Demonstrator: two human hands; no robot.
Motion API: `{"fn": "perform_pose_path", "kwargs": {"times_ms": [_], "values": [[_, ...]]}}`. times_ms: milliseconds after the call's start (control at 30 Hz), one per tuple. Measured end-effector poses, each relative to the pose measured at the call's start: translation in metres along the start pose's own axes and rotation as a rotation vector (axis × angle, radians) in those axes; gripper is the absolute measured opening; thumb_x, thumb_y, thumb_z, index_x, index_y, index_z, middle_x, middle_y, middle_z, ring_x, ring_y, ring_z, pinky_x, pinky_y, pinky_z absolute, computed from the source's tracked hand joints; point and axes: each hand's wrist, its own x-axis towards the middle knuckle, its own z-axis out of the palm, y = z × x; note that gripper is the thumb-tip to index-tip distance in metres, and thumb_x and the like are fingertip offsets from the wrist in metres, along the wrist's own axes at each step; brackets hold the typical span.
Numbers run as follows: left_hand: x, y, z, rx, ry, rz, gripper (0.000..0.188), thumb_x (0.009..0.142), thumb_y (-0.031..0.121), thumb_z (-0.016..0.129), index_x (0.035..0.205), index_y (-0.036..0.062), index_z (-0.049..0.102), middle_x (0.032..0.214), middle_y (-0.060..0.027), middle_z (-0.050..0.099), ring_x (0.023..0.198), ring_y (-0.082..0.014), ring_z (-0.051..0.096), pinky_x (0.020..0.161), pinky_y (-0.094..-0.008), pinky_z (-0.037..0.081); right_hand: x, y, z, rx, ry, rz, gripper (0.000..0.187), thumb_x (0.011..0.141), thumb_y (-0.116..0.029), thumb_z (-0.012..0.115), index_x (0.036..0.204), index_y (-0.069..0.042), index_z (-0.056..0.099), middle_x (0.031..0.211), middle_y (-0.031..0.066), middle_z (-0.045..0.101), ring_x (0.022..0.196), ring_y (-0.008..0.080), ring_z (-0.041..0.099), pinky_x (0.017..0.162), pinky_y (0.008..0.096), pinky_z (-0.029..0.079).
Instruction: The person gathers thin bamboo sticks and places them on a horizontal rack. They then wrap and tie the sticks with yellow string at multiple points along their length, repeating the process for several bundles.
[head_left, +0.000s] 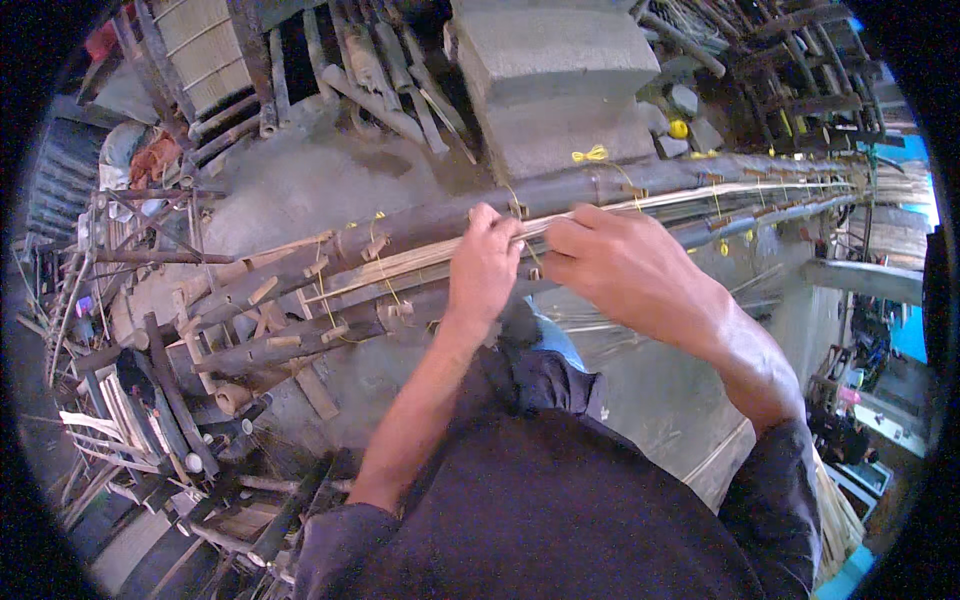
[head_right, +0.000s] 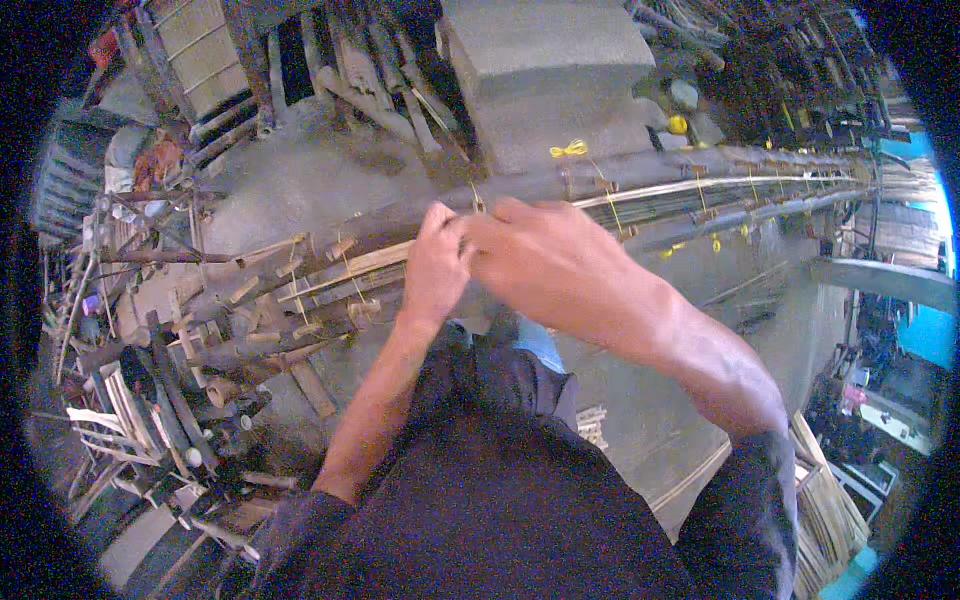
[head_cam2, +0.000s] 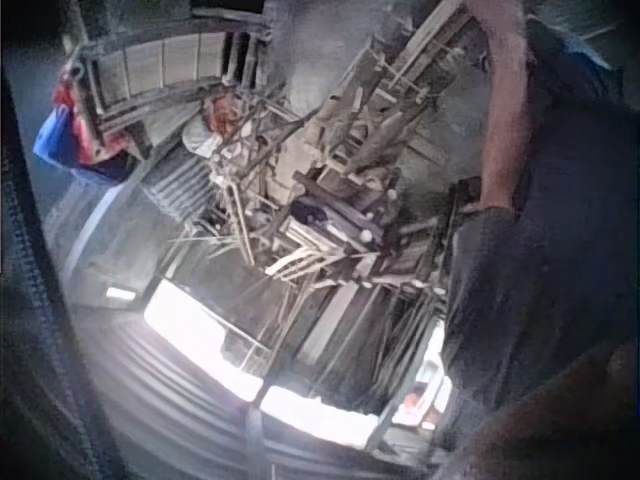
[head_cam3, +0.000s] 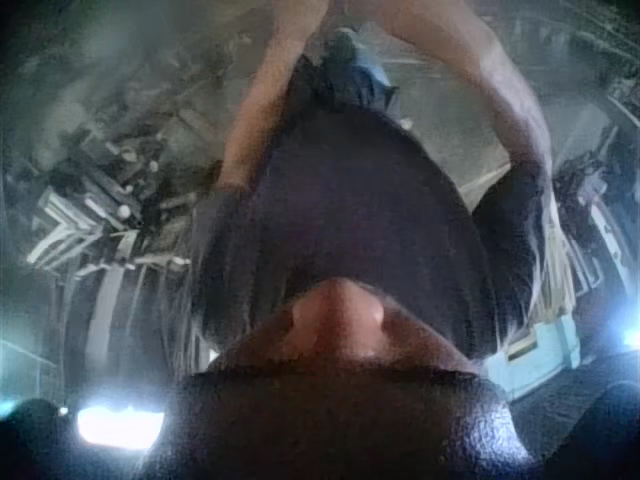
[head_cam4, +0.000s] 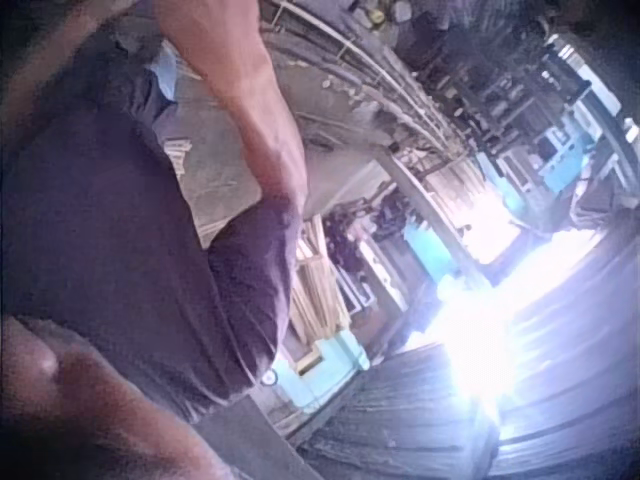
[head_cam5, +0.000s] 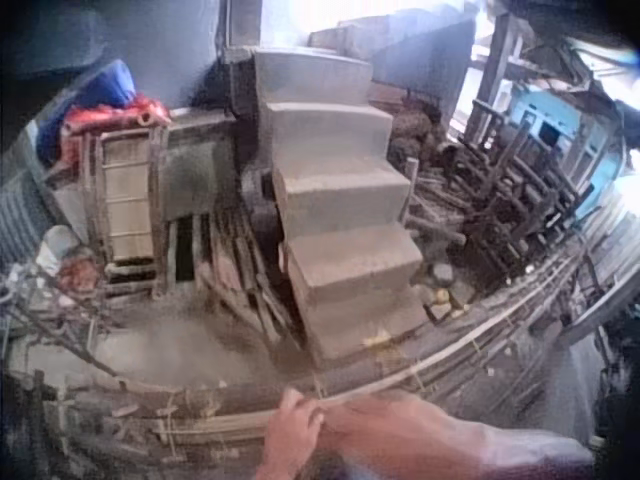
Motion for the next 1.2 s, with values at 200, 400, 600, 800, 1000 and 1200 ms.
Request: {"fn": "perform_pose_path", "kwargs": {"times_ms": [200, 400, 600, 800, 1000, 1200], "values": [[-0.017, -0.039, 0.043, 0.121, 0.190, -0.028, 0.014, 0.087, 0.014, 0.063, 0.096, 0.0039, 0.065, 0.096, -0.0178, 0.065, 0.089, -0.0376, 0.062, 0.077, -0.0439, 0.050, 0.091, 0.004, 0.005, -0.044, -0.204, -0.164, 0.013, 0.076, -0.012, 0.065, 0.084, -0.003, 0.071, 0.094, 0.0130, 0.067, 0.091, 0.0258, 0.066, 0.072, 0.0372, 0.055], [-0.011, -0.024, 0.033, -0.124, 0.139, -0.100, 0.026, 0.096, 0.023, 0.053, 0.096, 0.0011, 0.067, 0.094, -0.0116, 0.069, 0.085, -0.0287, 0.066, 0.077, -0.0402, 0.051, 0.098, 0.104, 0.145, 0.345, -0.050, 0.612, 0.036, 0.094, -0.035, 0.053, 0.092, -0.003, 0.069, 0.080, 0.0115, 0.064, 0.076, 0.0312, 0.063, 0.069, 0.0426, 0.050], [-0.008, 0.000, -0.009, -0.297, 0.206, -0.190, 0.036, 0.102, 0.028, 0.045, 0.095, 0.0010, 0.067, 0.085, -0.0098, 0.066, 0.078, -0.0211, 0.063, 0.075, -0.0337, 0.050, 0.080, 0.084, 0.150, 1.512, 0.380, 0.512, 0.034, 0.096, -0.032, 0.050, 0.077, -0.005, 0.057, 0.066, 0.0080, 0.056, 0.060, 0.0253, 0.054, 0.060, 0.0379, 0.044], [0.043, 0.029, -0.020, -0.469, -0.212, -0.058, 0.034, 0.103, 0.026, 0.045, 0.099, 0.0014, 0.068, 0.085, -0.0085, 0.066, 0.080, -0.0170, 0.058, 0.073, -0.0335, 0.048, -0.055, -0.027, 0.199, 0.956, -0.124, 0.066, 0.025, 0.093, -0.024, 0.054, 0.077, -0.005, 0.056, 0.070, 0.0143, 0.060, 0.068, 0.0351, 0.063, 0.065, 0.0462, 0.051], [0.142, -0.043, 0.020, -0.421, -0.395, -0.573, 0.033, 0.096, 0.033, 0.050, 0.074, 0.0082, 0.049, 0.062, 0.0025, 0.043, 0.053, -0.0110, 0.039, 0.050, -0.0309, 0.034, -0.052, -0.039, 0.252, 0.665, -0.040, 0.036, 0.018, 0.083, -0.025, 0.058, 0.076, -0.009, 0.058, 0.073, 0.0098, 0.062, 0.068, 0.0284, 0.066, 0.061, 0.0439, 0.053], [0.146, -0.085, 0.006, -0.104, -0.466, -0.453, 0.046, 0.098, 0.047, 0.050, 0.110, 0.0043, 0.062, 0.095, -0.0055, 0.064, 0.081, -0.0144, 0.063, 0.071, -0.0290, 0.049, -0.065, -0.025, 0.209, 0.966, 0.620, 0.574, 0.018, 0.085, -0.022, 0.057, 0.092, -0.007, 0.064, 0.065, 0.0031, 0.053, 0.056, 0.0184, 0.055, 0.052, 0.0347, 0.047]]}}
